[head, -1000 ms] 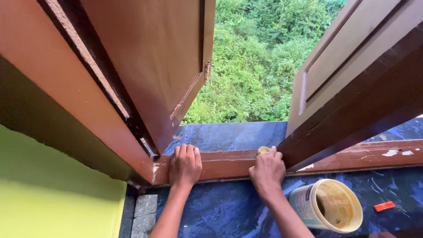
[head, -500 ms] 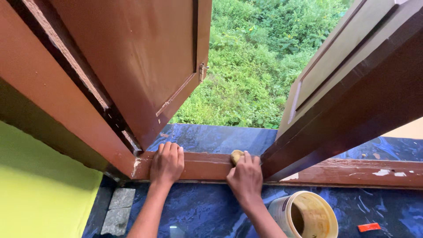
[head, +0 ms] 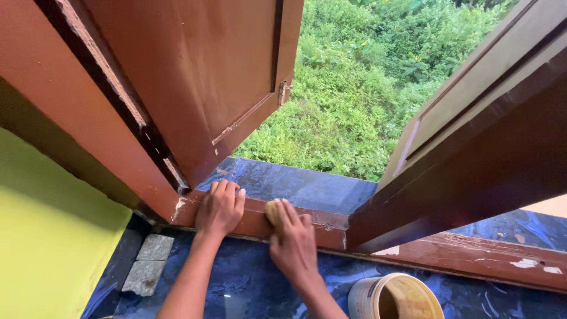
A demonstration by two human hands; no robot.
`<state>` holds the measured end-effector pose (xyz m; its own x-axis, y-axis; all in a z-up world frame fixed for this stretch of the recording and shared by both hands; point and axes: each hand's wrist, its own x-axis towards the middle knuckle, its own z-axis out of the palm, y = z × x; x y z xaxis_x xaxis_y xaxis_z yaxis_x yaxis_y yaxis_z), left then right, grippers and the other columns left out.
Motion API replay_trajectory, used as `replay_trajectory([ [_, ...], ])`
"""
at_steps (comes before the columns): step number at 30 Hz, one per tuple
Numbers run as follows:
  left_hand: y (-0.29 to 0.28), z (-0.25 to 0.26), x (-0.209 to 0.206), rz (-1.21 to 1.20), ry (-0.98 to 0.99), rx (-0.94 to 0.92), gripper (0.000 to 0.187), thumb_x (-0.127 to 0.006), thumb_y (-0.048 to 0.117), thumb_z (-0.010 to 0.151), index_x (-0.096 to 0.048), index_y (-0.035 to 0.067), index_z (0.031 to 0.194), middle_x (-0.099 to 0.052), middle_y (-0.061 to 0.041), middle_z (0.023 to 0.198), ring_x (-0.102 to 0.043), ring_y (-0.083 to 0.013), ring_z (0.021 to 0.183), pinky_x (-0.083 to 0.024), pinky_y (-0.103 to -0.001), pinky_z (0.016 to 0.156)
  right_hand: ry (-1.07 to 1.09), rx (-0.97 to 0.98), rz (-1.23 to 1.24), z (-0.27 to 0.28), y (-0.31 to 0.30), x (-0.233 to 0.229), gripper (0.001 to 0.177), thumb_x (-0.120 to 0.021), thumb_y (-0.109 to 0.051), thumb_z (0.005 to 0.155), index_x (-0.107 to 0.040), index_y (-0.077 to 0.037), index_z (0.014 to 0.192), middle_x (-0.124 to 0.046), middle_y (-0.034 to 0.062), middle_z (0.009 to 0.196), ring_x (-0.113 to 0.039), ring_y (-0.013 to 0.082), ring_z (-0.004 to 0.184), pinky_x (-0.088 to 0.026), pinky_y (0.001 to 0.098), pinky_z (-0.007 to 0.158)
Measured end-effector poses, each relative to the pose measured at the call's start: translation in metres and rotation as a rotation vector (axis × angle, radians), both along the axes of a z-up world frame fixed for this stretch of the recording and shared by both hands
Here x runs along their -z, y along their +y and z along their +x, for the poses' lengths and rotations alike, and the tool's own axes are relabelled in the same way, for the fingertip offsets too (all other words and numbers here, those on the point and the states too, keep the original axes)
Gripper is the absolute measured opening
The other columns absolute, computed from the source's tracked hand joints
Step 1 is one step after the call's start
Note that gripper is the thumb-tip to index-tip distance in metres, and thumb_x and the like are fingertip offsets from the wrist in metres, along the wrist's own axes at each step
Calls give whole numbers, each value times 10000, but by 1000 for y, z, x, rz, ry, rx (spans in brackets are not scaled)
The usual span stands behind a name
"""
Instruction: The person sands the wooden window frame and sash using a sanding block. They work on the top, side, and bottom sections of the frame, as well as the edges of the open window sash, smoothing the surface.
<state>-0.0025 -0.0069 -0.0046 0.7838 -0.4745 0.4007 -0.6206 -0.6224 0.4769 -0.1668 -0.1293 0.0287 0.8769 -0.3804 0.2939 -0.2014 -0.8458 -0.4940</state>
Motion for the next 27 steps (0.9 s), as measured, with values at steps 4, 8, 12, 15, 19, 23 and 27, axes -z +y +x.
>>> replay_trajectory([
  [4,-5,13,-5,57,201,-51,402,-586,431,919,-671,87,1110,-704,-133,1067,-614,-335,1068,-496,-486,904,-49,357,-98,-24,-28,9,603,-646,-79,730,-633,-120,1332,-605,81,1402,-582,344,1039,-456,448,979],
  [8,-15,21,5,73,168,-111,498,-558,519,942,-641,97,1195,-711,-159,1104,-616,-349,1077,-483,-497,916,-206,452,-74,-13,-29,30,527,-615,-91,809,-632,-50,1334,-601,161,1402,-549,393,1226,-423,468,1088],
  [12,-14,21,17,118,72,-98,502,-484,510,1018,-606,65,1216,-692,-183,1134,-614,-373,1083,-478,-510,936,-203,485,-55,23,-2,37,497,-628,-100,831,-600,21,1312,-553,261,1407,-483,436,1331,-377,489,1130],
  [15,-16,16,13,60,53,-91,487,-478,482,1010,-593,64,1231,-641,-185,1187,-584,-371,1125,-454,-533,923,-196,336,19,51,40,32,495,-641,-84,825,-586,39,1302,-541,275,1405,-463,441,1347,-364,486,1137],
  [19,-8,11,6,211,1,-79,432,-470,456,1010,-595,80,1180,-555,-171,1280,-524,-348,1206,-377,-595,1016,-212,89,90,62,56,24,542,-661,-45,769,-589,51,1298,-520,295,1412,-422,463,1364,-336,488,1134],
  [23,-8,11,6,122,-167,-62,441,-494,454,972,-597,61,1142,-516,-203,1324,-459,-367,1277,-305,-666,1020,-163,170,41,33,16,26,572,-613,6,689,-654,-5,1259,-597,206,1411,-439,439,1369,-344,465,1157],
  [27,-6,9,4,147,-102,-5,460,-484,459,977,-591,53,1167,-504,-207,1338,-431,-366,1303,-296,-659,1048,-215,513,-128,3,-13,37,593,-590,14,724,-603,33,1316,-567,253,1417,-469,431,1360,-350,476,1182],
])
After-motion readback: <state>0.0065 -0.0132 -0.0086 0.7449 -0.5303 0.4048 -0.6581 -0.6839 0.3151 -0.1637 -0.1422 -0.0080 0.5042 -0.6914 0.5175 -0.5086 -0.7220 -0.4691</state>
